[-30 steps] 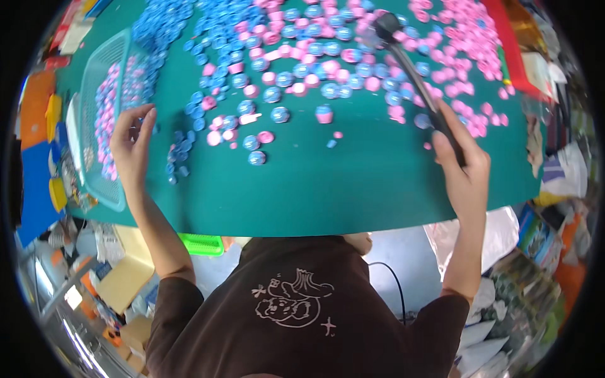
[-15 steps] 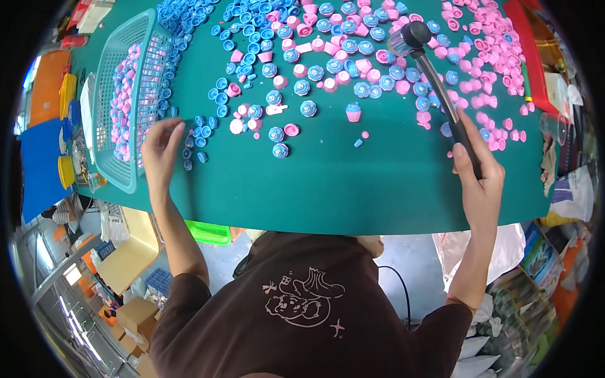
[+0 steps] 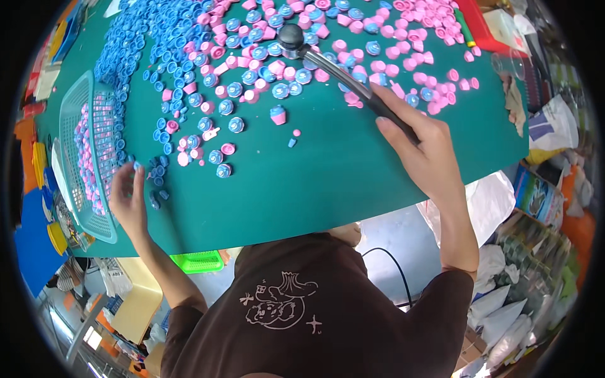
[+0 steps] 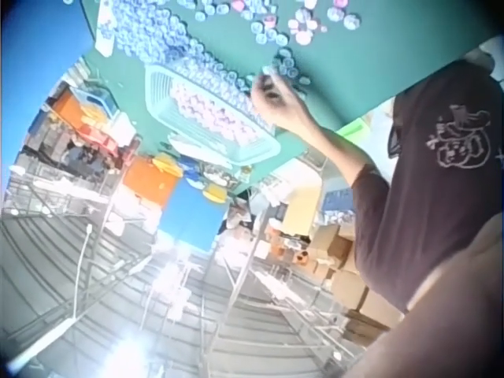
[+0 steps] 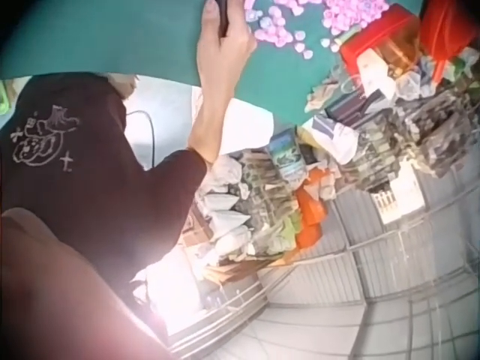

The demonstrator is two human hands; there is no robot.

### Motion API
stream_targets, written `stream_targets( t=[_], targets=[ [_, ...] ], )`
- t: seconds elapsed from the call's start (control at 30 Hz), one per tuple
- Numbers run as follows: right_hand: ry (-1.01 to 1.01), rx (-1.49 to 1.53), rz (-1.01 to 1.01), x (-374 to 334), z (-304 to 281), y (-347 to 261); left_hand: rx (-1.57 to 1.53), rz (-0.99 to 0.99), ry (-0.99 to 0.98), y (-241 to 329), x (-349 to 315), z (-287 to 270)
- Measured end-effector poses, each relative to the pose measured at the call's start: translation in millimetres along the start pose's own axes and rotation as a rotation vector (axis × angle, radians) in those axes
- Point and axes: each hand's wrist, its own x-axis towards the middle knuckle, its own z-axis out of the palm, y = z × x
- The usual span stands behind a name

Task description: Assembling and sorting small pink and blue toy buttons using a small hammer.

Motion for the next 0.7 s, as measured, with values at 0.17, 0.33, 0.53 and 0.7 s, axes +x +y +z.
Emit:
stream_targets(
  t=[0.17,0.33,0.53,0.7],
  targets=[
    [0.045,-0.012,-0.028,5,-4,9,-0.184,0.485,-0.200,115,46,59],
    [0.052,0.040,0.003,6,-5,9,-0.275,0.865,-0.295,162,82,127],
    [0.026,0.099,0.088,8,-10,15,-0.133,1.012,-0.360,182,95,163],
    [0.063,0.103,0.007,12,-9,24,-0.151,1.033,-0.364,191,97,171]
  ],
)
